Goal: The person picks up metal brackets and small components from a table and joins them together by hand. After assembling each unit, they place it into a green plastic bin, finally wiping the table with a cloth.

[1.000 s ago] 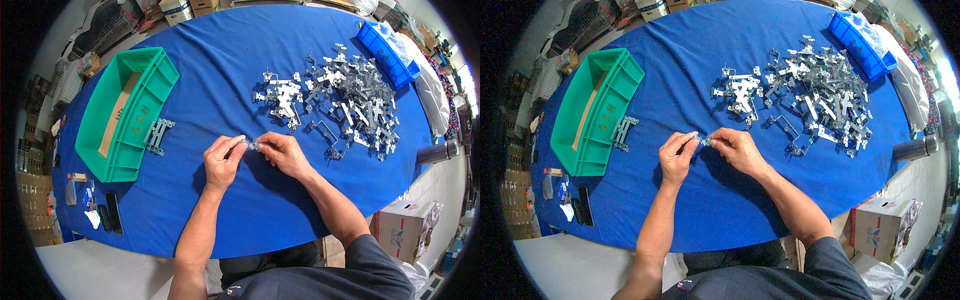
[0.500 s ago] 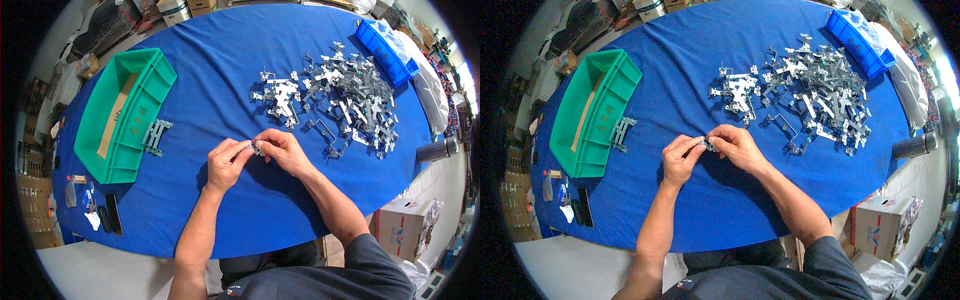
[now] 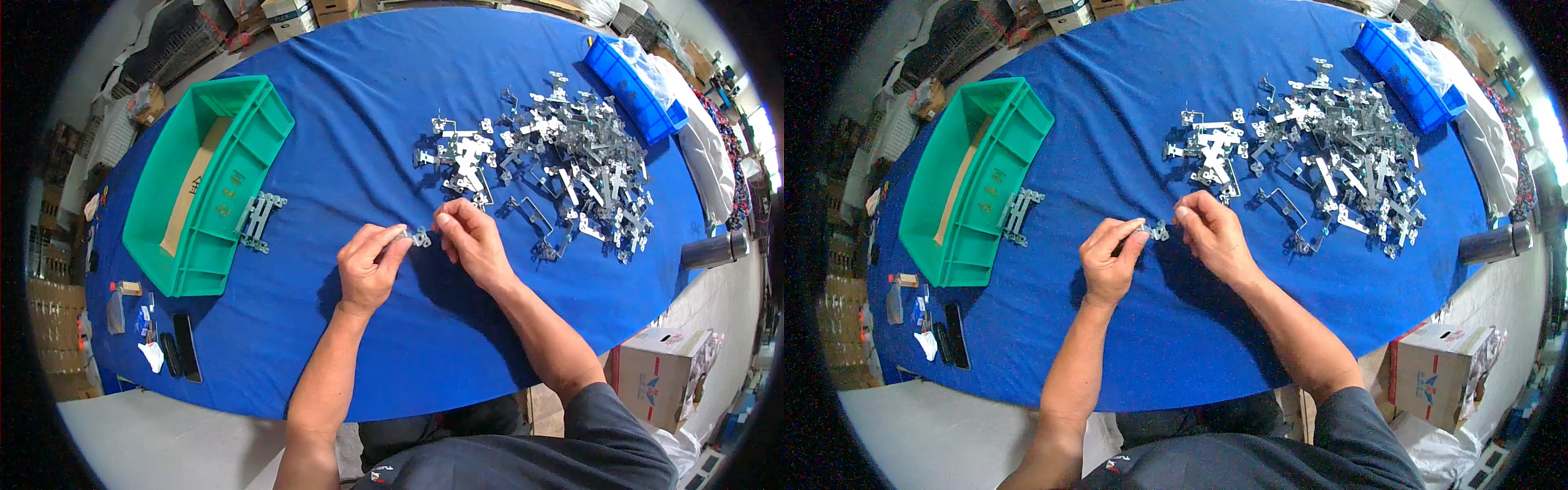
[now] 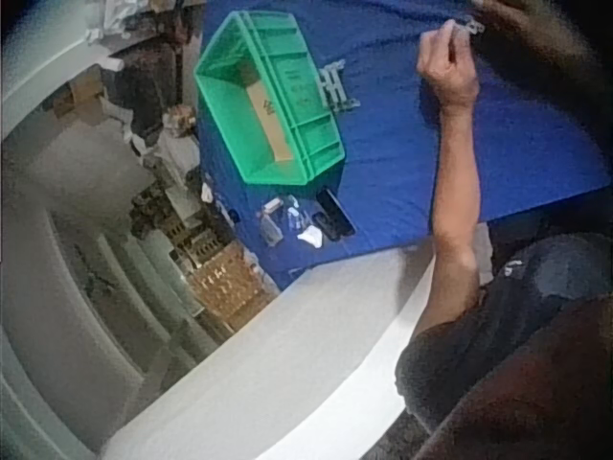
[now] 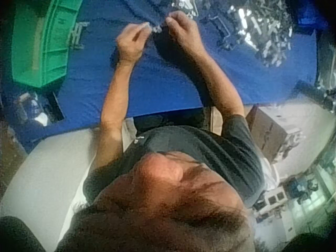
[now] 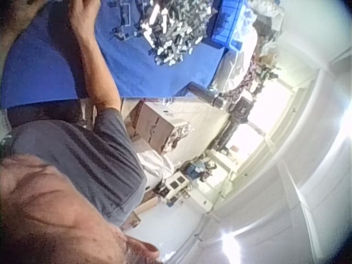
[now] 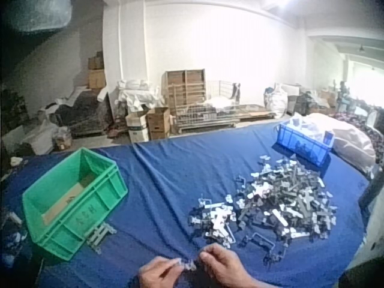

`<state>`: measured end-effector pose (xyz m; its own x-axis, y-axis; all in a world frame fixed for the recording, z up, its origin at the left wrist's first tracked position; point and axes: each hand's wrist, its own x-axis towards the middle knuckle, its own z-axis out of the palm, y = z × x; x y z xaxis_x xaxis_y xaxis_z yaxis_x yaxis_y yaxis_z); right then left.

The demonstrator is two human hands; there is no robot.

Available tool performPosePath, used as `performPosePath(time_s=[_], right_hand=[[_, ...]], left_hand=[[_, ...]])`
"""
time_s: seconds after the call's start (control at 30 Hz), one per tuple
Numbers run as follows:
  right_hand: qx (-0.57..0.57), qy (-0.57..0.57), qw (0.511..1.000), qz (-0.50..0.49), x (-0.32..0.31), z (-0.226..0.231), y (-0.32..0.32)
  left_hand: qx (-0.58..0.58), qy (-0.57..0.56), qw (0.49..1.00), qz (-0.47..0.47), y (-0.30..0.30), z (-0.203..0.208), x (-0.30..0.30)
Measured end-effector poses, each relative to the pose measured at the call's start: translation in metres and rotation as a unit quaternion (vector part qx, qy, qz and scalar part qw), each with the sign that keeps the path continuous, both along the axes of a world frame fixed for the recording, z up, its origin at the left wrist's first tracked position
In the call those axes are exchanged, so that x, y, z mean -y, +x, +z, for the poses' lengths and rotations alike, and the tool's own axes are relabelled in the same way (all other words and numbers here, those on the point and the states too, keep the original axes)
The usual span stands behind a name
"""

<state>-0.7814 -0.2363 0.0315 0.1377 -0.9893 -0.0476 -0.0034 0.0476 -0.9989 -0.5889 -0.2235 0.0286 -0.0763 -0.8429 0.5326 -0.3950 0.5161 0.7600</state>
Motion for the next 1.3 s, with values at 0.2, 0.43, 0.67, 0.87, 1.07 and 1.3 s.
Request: performPosePath(time_s=[0.2, 0.43, 0.67, 0.87, 1.07, 1.3], right_hand=[[-0.059, -0.017, 0.995, 0.080, -0.004, -0.002, 0.003], [-0.104, -0.056, 0.990, 0.075, -0.004, 0.002, 0.002], [-0.065, 0.006, 0.994, 0.091, -0.003, 0.004, 0.001], [0.058, 0.040, 0.992, 0.107, 0.001, 0.003, -0.001], [0.004, -0.021, 0.998, 0.057, 0.002, -0.008, -0.003], [-0.045, 0.038, 0.993, 0.099, -0.001, 0.003, -0.001]], left_hand=[[-0.037, -0.006, 0.999, 0.021, 0.002, 0.001, 0.001], [-0.033, 0.012, 0.999, -0.003, 0.003, -0.001, 0.002], [-0.024, 0.009, 1.000, -0.004, 0.001, 0.000, 0.004], [0.003, -0.006, 1.000, -0.018, 0.000, -0.003, 0.004], [0.033, -0.024, 0.998, -0.045, -0.001, -0.003, 0.004], [-0.024, 0.000, 0.999, 0.030, 0.002, 0.000, 0.001]])
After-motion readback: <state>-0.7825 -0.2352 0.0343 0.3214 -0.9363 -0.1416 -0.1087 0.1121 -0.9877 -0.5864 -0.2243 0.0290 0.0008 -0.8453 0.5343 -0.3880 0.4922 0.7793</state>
